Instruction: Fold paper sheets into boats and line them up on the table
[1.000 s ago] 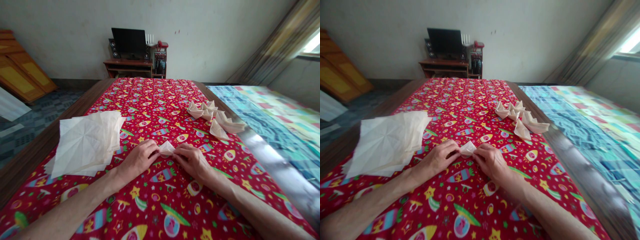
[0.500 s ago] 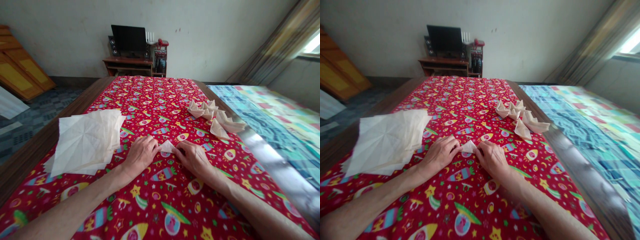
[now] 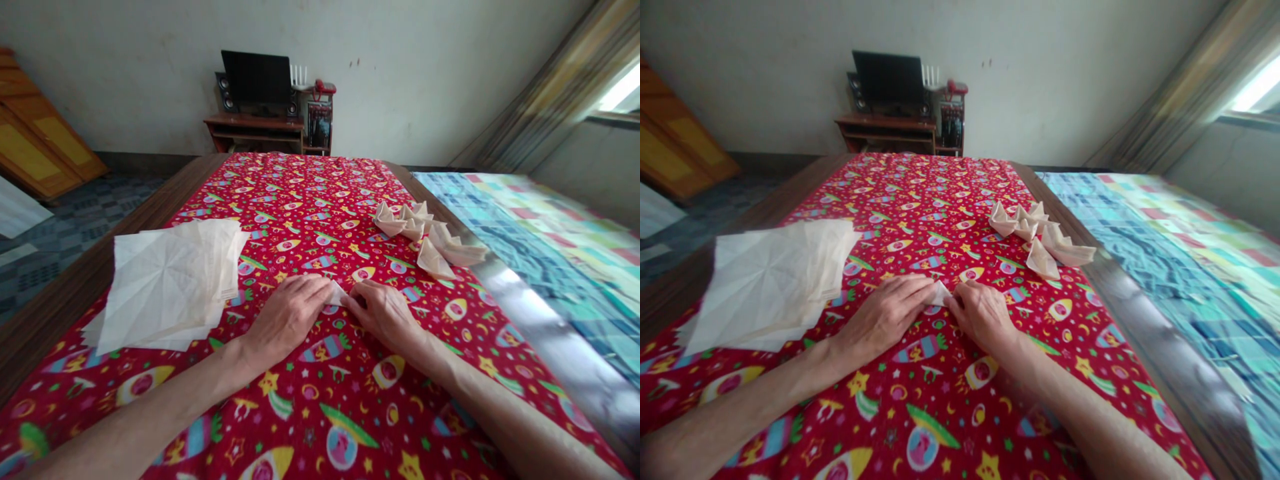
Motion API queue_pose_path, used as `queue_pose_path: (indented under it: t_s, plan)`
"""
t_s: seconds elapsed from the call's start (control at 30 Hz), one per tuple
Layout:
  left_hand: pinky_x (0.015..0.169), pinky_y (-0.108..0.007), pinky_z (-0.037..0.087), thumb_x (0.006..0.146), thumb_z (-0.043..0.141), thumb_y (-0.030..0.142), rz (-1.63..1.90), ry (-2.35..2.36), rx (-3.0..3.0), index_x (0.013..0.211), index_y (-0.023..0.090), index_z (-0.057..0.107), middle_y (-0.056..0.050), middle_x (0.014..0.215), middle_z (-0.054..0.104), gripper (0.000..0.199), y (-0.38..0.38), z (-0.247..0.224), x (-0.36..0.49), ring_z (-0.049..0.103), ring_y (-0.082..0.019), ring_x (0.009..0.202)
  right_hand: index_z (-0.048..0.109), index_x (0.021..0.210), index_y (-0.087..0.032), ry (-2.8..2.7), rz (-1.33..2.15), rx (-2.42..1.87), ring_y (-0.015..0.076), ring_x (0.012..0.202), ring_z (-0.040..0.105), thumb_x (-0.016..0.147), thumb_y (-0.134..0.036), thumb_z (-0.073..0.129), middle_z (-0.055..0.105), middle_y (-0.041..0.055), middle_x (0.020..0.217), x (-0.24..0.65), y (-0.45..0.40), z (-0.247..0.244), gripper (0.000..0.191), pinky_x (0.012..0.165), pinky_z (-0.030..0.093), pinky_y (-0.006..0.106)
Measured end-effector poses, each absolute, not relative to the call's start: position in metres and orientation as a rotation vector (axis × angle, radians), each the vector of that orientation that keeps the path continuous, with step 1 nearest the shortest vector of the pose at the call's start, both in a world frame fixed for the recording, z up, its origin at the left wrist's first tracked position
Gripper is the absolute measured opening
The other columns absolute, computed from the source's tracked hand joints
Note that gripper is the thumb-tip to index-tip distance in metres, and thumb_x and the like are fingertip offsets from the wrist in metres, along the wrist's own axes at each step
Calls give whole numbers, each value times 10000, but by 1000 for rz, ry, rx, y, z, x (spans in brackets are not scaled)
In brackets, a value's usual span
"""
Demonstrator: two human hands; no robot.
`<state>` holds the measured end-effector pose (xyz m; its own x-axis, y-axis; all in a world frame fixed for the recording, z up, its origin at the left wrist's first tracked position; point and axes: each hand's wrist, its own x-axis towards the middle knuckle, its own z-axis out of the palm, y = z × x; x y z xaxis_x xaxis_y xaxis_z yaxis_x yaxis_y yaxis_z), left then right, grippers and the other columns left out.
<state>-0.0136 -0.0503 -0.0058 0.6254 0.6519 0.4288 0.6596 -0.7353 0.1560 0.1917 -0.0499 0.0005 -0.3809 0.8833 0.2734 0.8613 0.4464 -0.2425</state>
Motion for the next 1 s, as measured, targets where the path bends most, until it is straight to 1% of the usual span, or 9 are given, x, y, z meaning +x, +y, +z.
queue_pose_path:
  t_s: [0.1,0.2,0.33,0.43,0.5,0.63,0.73,0.83,1.0]
  plan:
    - [1095,-423,295,950,394,235,-571,-1055,-2915,1351,179,402,-77,1405,452,406,-59,-7,-12,358,-212,1327,538,665,-185,-2344,81,-1498,104,519,456,898,-335,502,539,-8,601,191,-49,1,280,494,228,235]
    - [1125,-447,231,957,370,296,-445,-1092,-2949,1410,180,319,-74,1475,345,471,-64,-8,-13,272,-211,1377,533,663,-183,-2336,55,-1518,107,529,461,901,-344,505,540,-4,606,190,-48,0,289,497,233,239]
    - [1136,-438,191,973,320,323,-367,-1111,-2949,1431,197,280,-47,1493,310,477,-65,-8,-15,234,-198,1393,544,742,-176,-2318,0,-1506,110,568,467,902,-327,511,563,7,684,187,-51,-2,223,527,278,234]
    - [1143,-413,170,982,282,353,-328,-1143,-2931,1439,205,255,-20,1505,283,481,-66,-6,-15,209,-175,1401,560,809,-174,-2392,-154,-1436,140,671,486,907,-232,491,577,39,797,183,-58,-2,134,548,289,243]
    - [1142,-398,174,983,276,362,-301,-1160,-2917,1442,200,244,-15,1510,268,488,-67,-4,-14,196,-165,1404,568,826,-175,-2487,-199,-1346,157,724,487,911,-172,460,570,46,818,182,-61,-1,137,552,289,248]
    - [1131,-395,198,981,288,356,-257,-1157,-2899,1439,205,249,-16,1509,270,484,-68,-1,-14,206,-167,1401,559,814,-166,-2497,-60,-1264,144,706,477,931,-165,428,554,39,788,186,-57,-4,175,591,333,239]
    - [1128,-400,205,979,293,374,-254,-1162,-2891,1424,221,289,-1,1497,299,470,-68,0,-18,235,-170,1392,548,810,-163,-2454,108,-1236,130,692,484,927,-151,435,552,32,782,192,-51,-7,163,622,362,231]
    - [1116,-421,227,976,312,355,-251,-1184,-2873,1396,217,353,1,1478,335,443,-68,1,-23,292,-190,1370,547,811,-165,-2390,238,-1215,119,669,488,918,-156,456,551,23,773,197,-47,-8,141,615,372,224]
    - [1092,-452,271,962,356,288,-263,-1208,-2845,1332,182,454,-23,1418,431,397,-71,6,-28,379,-220,1323,581,853,-168,-2396,275,-1155,116,687,496,938,-187,433,554,28,799,201,-49,-8,172,618,384,219]
